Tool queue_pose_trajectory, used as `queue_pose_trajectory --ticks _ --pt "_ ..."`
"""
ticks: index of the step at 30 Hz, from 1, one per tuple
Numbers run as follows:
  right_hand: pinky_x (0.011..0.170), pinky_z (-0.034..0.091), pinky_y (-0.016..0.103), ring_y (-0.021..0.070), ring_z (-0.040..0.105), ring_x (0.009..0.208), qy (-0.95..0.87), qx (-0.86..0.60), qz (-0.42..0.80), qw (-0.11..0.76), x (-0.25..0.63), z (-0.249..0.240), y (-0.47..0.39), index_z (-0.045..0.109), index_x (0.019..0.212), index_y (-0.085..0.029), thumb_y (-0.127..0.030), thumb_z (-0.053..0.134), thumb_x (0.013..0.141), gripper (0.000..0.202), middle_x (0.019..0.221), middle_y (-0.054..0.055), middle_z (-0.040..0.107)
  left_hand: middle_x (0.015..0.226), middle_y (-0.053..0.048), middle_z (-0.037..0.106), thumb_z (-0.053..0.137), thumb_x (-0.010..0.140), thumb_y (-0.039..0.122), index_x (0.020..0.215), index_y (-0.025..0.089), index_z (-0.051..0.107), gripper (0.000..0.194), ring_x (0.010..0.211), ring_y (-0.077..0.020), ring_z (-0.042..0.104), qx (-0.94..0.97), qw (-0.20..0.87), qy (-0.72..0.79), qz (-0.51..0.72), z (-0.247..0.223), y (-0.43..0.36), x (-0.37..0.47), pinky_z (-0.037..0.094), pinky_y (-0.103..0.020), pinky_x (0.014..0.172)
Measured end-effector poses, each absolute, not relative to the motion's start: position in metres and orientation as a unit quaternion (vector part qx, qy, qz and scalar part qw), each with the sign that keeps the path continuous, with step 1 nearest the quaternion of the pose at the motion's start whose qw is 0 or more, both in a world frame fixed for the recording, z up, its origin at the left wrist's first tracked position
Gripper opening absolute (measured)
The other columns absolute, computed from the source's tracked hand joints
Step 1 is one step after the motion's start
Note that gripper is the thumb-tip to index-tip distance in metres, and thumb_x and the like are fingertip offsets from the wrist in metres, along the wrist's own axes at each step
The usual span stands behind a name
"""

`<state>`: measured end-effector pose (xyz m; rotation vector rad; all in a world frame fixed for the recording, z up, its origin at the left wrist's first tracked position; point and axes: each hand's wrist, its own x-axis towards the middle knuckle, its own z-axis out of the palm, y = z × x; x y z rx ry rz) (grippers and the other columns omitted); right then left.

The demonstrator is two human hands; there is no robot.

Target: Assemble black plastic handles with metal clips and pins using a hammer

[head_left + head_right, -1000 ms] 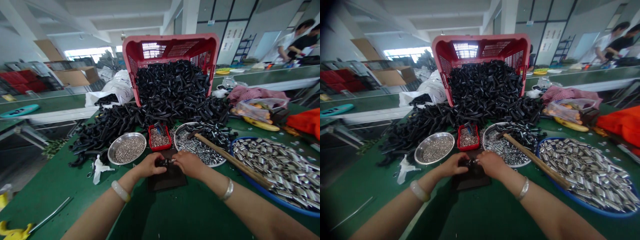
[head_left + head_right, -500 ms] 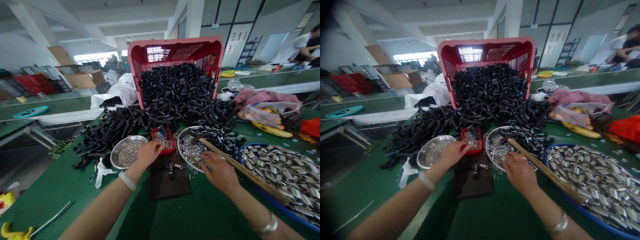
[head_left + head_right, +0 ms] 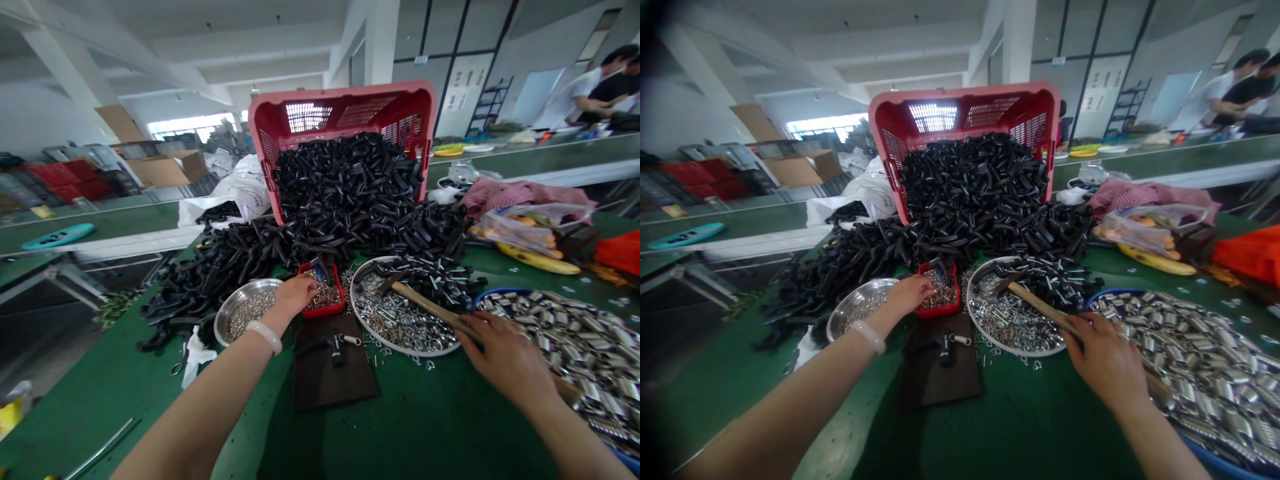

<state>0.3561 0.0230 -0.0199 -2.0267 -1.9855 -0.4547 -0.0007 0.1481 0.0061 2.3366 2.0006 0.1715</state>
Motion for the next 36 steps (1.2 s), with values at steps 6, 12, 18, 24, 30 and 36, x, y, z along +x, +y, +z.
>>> queue_pose_trajectory --ticks 6,12,18,24,30,36 --pt "0.070 0.051 0.039 0.0257 0.060 0.087 -0.697 -0.695 -0.125 0.127 0.361 -0.028 0.022 0.055 0.112 -0.015 -0.038 0.036 0.084 0.041 0.104 0.012 0.061 0.070 -0.002 0.061 0.051 0.075 0.030 0.073 0.017 0.056 0.014 0.064 -0.0141 0.055 0.744 0.133 0.628 0.187 0.006 0.120 -0.001 0.040 -0.024 0.058" --pt "0.071 0.051 0.038 0.0253 0.060 0.087 -0.698 -0.692 -0.127 0.132 0.359 -0.029 0.022 0.053 0.113 -0.014 -0.038 0.037 0.084 0.041 0.102 0.011 0.062 0.083 -0.001 0.065 0.049 0.075 0.023 0.100 0.019 0.057 0.026 0.071 -0.0143 0.058 0.767 0.236 0.557 0.212 0.001 0.085 0.001 0.044 -0.027 0.068" --pt "0.069 0.051 0.040 0.0260 0.061 0.084 -0.689 -0.701 -0.136 0.127 0.356 -0.030 0.021 0.051 0.116 -0.017 -0.040 0.037 0.084 0.042 0.103 0.012 0.061 0.083 0.002 0.067 0.046 0.079 0.026 0.090 0.022 0.061 0.018 0.075 -0.0140 0.060 0.779 0.250 0.540 0.197 -0.006 0.073 0.012 0.043 -0.025 0.070" --pt "0.068 0.051 0.038 0.0255 0.061 0.084 -0.686 -0.708 -0.120 0.116 0.355 -0.028 0.021 0.051 0.116 -0.017 -0.040 0.037 0.084 0.042 0.103 0.011 0.061 0.079 0.003 0.067 0.055 0.074 0.038 0.079 0.022 0.066 0.019 0.072 -0.0144 0.060 0.760 0.256 0.563 0.199 -0.013 0.077 0.021 0.042 -0.025 0.066" --pt "0.061 0.051 0.037 0.0256 0.061 0.082 -0.684 -0.712 -0.115 0.109 0.354 -0.027 0.019 0.050 0.118 -0.018 -0.041 0.036 0.084 0.043 0.107 0.010 0.060 0.079 0.002 0.066 0.055 0.075 0.040 0.078 0.022 0.065 0.020 0.072 -0.0149 0.058 0.772 0.199 0.578 0.177 -0.012 0.076 0.022 0.041 -0.025 0.064" --pt "0.064 0.048 0.037 0.0263 0.062 0.079 -0.683 -0.726 -0.032 0.075 0.364 -0.017 0.035 0.058 0.106 -0.015 -0.039 0.039 0.081 0.038 0.095 0.012 0.065 0.088 0.000 0.064 0.047 0.083 0.033 0.081 0.022 0.064 0.020 0.079 -0.0125 0.057 0.869 0.086 0.462 0.159 -0.014 0.067 0.023 0.042 -0.023 0.070"
